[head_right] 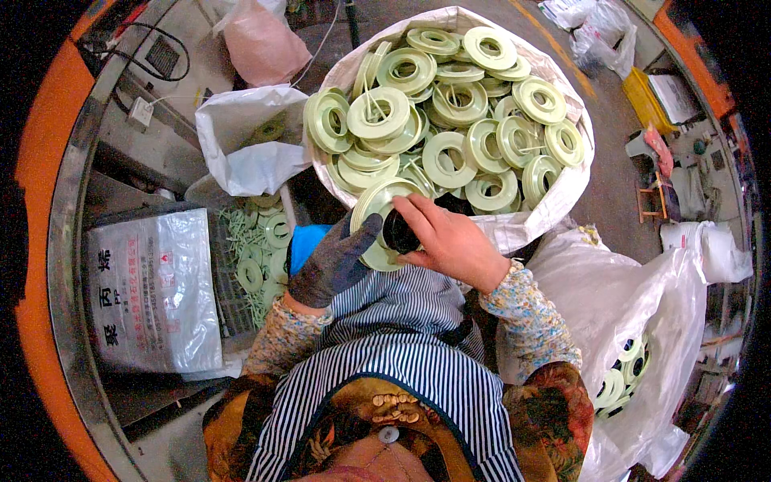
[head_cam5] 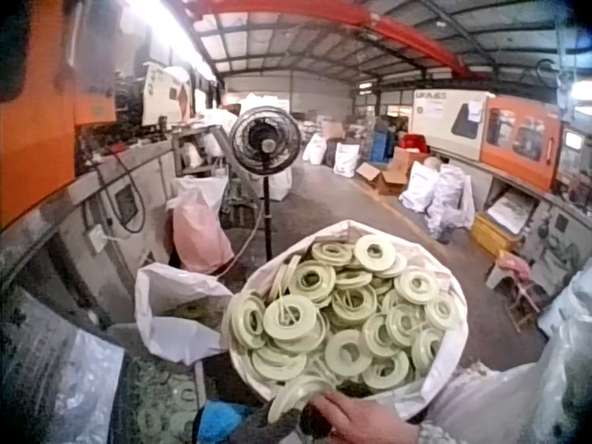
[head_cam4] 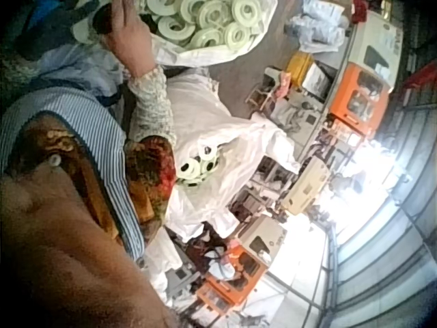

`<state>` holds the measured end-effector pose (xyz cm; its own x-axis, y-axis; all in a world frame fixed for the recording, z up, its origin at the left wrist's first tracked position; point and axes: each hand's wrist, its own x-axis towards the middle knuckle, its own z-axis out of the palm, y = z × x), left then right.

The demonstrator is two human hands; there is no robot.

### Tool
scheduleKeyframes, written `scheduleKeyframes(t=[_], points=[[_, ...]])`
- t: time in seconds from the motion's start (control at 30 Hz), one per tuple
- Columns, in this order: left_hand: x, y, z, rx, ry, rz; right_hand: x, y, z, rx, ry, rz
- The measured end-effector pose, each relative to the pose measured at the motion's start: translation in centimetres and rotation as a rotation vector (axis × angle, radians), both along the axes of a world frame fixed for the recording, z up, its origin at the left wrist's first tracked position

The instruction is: The person repeatedly picks light green plastic rings from a large sack, inserts a black circular insert into each ring, and places the assembled units into a second sack. The process continues throughout the clip with consistent hand motions.

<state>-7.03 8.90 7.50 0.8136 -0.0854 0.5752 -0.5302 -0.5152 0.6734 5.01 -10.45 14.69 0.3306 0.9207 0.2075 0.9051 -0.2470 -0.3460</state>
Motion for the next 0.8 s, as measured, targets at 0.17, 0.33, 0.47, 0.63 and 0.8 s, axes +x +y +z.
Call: scheduleKeyframes(t=[0.17,0.33,0.47,0.63,0.8], points=[[0.2,-0.7,1.1,0.091,-0.029,0.097,-1.5,1.1,-0.7,-0.288,0.071,-0.409],[0.4,-1.0,-1.3,-0.142,0.165,0.020,-1.3,0.4,-1.1,0.147,-0.015,-0.246],[0.4,-1.0,-1.1,-0.318,0.362,-0.018,-0.9,-0.6,-1.9,0.030,-0.060,0.013],[0.8,-2.1,0.4,0.013,0.037,0.019,-1.8,-0.6,-2.6,-0.065,0.137,-0.487],[0.4,-1.7,-1.0,0.148,0.098,0.133,-1.5,-1.0,-1.4,0.203,0.024,-0.428]])
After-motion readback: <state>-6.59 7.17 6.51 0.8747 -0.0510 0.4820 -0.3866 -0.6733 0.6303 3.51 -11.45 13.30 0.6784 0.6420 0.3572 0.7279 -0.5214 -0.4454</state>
